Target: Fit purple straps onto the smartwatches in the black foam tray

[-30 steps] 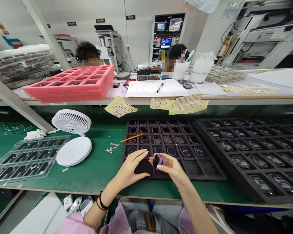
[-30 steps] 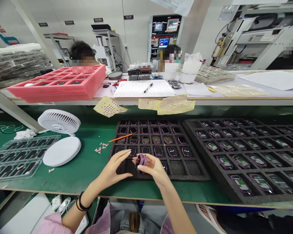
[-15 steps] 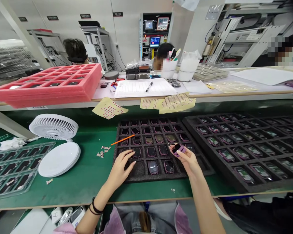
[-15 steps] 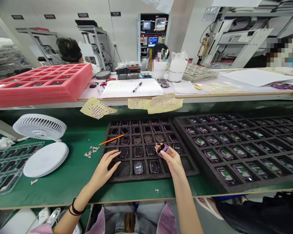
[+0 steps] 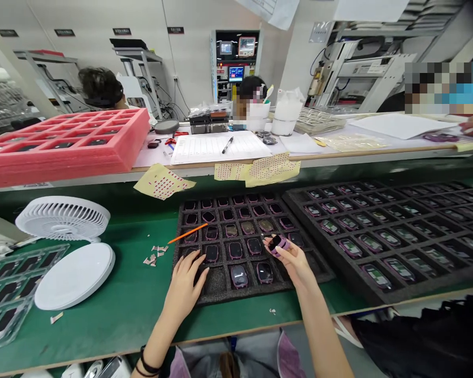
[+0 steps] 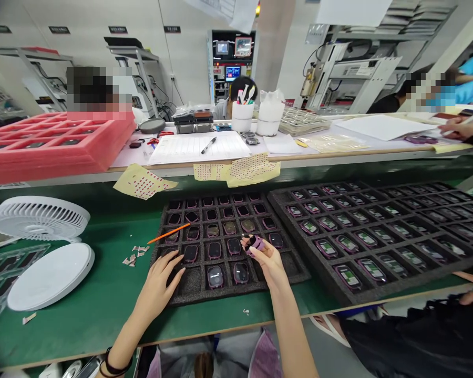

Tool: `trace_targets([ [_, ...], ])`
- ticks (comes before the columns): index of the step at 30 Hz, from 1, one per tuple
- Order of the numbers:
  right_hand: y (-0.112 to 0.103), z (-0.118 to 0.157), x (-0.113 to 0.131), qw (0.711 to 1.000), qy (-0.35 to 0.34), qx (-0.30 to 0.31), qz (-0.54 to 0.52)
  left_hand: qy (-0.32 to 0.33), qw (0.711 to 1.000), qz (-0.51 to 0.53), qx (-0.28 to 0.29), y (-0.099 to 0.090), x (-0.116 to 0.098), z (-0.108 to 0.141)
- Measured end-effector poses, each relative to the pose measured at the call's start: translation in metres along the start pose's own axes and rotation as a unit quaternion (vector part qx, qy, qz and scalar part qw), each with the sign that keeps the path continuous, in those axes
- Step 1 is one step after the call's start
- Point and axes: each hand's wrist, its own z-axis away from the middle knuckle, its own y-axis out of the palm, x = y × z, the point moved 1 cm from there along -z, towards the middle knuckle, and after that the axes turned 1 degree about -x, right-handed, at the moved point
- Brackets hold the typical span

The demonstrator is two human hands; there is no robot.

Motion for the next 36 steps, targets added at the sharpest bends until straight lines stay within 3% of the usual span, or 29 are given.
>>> trace_targets([
  [24, 0.007, -0.001, 0.005, 1.000, -0.019, 0.005, -0.012, -0.005, 0.999, 0.025, -0.024, 0.011, 0.018, -0.003],
  [36, 0.007, -0.002, 0.005, 1.000, -0.014, 0.009, -0.013, -0.006, 0.999, 0.025, -0.032, 0.007, 0.015, -0.004],
])
